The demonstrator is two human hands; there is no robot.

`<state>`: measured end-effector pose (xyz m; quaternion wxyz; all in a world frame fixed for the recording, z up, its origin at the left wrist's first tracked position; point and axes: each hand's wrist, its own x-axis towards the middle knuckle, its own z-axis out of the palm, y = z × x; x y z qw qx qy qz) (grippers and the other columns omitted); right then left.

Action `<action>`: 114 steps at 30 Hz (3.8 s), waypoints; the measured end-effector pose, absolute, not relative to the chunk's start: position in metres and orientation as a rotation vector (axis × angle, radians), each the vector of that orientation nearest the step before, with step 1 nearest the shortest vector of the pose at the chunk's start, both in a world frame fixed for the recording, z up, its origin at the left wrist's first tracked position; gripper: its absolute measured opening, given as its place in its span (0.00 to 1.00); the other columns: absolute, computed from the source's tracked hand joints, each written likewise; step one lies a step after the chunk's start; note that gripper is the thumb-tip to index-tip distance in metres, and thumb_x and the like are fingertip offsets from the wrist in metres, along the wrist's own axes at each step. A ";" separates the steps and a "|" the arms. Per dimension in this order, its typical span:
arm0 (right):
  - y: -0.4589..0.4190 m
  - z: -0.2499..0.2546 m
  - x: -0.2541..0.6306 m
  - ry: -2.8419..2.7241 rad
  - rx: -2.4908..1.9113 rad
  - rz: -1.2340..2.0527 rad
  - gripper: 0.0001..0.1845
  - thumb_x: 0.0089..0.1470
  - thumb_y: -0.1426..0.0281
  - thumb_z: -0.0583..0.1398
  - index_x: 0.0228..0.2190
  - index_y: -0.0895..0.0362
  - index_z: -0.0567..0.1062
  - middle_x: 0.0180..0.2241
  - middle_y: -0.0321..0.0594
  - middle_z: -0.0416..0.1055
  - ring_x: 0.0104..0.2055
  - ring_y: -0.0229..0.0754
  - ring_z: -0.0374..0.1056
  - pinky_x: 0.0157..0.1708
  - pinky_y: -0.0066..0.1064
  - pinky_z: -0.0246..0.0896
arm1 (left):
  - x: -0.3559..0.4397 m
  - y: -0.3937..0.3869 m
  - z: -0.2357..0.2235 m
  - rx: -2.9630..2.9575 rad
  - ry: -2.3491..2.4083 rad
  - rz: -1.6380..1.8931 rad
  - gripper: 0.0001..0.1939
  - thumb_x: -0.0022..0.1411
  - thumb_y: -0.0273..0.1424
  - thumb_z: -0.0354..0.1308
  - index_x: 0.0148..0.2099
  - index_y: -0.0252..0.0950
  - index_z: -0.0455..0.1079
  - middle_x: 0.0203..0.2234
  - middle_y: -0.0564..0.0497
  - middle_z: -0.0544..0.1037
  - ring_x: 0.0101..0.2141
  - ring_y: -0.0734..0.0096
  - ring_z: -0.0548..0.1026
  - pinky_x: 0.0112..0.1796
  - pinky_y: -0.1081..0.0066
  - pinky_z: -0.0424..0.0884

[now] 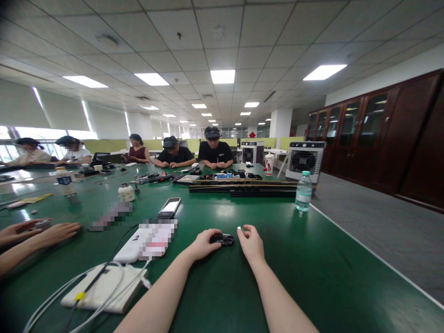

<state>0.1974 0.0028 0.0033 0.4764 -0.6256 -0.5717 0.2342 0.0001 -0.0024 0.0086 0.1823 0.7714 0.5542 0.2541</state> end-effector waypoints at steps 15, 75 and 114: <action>-0.004 0.004 0.189 -1.745 -1.317 0.482 0.14 0.50 0.65 0.57 0.38 0.54 0.76 0.40 0.41 0.76 0.47 0.46 0.70 0.50 0.39 0.62 | 0.000 -0.001 0.006 2.166 1.573 0.729 0.23 0.52 0.32 0.60 0.53 0.41 0.69 0.49 0.50 0.75 0.50 0.61 0.71 0.53 0.65 0.64; -0.006 0.001 0.188 -2.089 -1.333 0.428 0.16 0.49 0.68 0.58 0.41 0.50 0.77 0.45 0.41 0.73 0.48 0.47 0.67 0.51 0.40 0.59 | 0.002 -0.004 0.007 2.170 1.593 0.729 0.27 0.52 0.37 0.60 0.55 0.40 0.66 0.49 0.49 0.75 0.50 0.58 0.71 0.54 0.61 0.63; -0.006 0.001 0.188 -2.081 -1.335 0.445 0.15 0.49 0.69 0.58 0.41 0.51 0.77 0.44 0.40 0.73 0.47 0.46 0.67 0.51 0.39 0.59 | 0.002 -0.004 0.008 2.172 1.580 0.727 0.23 0.53 0.35 0.60 0.53 0.40 0.68 0.49 0.49 0.75 0.50 0.60 0.71 0.53 0.63 0.64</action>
